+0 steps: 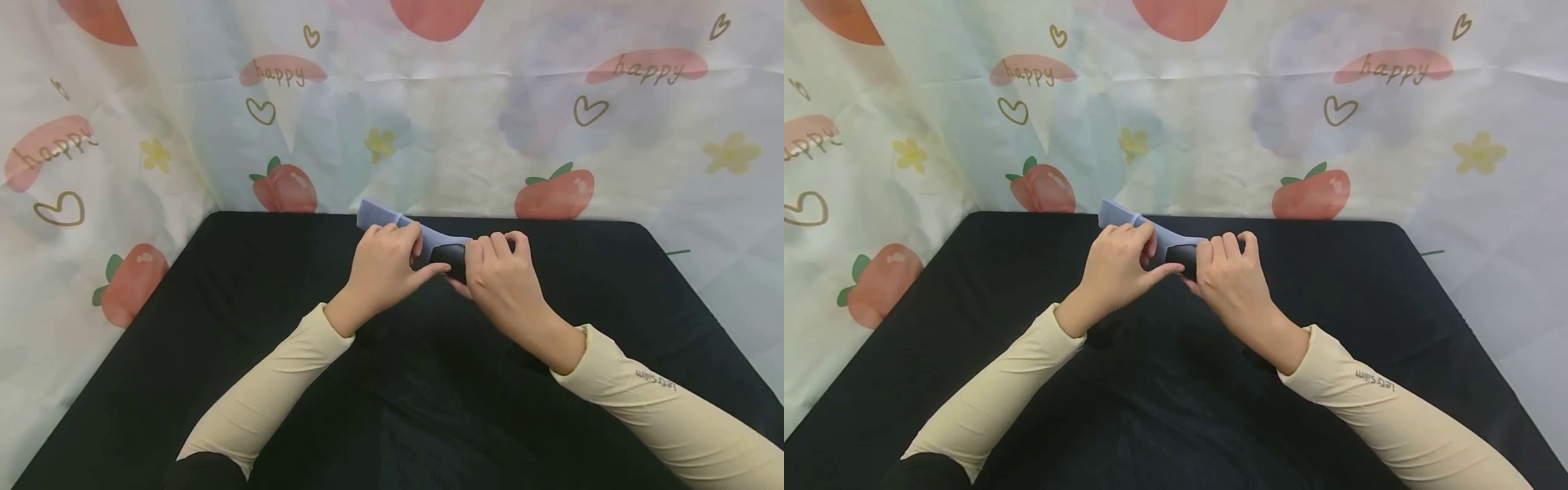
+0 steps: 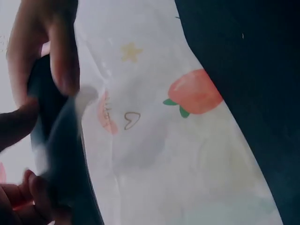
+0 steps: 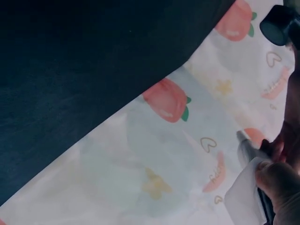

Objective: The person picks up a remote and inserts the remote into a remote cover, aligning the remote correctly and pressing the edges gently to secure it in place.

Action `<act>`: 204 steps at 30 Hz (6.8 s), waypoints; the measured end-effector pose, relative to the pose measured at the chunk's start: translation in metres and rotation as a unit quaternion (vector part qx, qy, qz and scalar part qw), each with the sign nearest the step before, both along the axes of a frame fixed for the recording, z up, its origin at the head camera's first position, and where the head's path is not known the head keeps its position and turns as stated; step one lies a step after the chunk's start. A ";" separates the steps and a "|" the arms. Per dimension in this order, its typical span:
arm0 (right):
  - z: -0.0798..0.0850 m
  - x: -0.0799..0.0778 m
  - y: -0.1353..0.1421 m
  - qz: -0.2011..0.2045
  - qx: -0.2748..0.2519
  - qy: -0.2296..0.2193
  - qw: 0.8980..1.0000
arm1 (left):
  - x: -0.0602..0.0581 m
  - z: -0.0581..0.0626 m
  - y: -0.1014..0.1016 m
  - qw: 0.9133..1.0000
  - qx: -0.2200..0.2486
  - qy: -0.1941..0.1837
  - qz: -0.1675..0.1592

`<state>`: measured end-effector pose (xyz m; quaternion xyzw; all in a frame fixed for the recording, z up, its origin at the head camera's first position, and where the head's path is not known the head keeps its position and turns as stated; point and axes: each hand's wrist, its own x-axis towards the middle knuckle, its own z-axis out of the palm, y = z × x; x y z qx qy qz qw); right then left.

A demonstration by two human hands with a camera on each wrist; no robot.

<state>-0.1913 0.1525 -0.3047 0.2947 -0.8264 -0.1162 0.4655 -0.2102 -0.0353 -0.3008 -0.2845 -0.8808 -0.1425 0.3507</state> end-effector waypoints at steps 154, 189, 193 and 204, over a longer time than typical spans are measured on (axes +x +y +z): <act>0.015 0.030 0.041 0.161 -0.130 -0.183 0.961 | 0.048 -0.016 -0.030 0.979 -0.163 0.113 0.047; -0.003 0.041 0.003 0.231 -0.462 -0.225 0.826 | 0.057 -0.012 -0.027 0.981 -0.087 0.100 0.143; -0.002 0.042 0.005 0.217 -0.458 -0.252 0.825 | 0.058 -0.013 -0.028 0.982 -0.087 0.101 0.137; -0.002 0.042 0.021 0.215 -0.489 -0.326 0.780 | 0.055 -0.012 -0.034 0.984 -0.105 0.081 0.118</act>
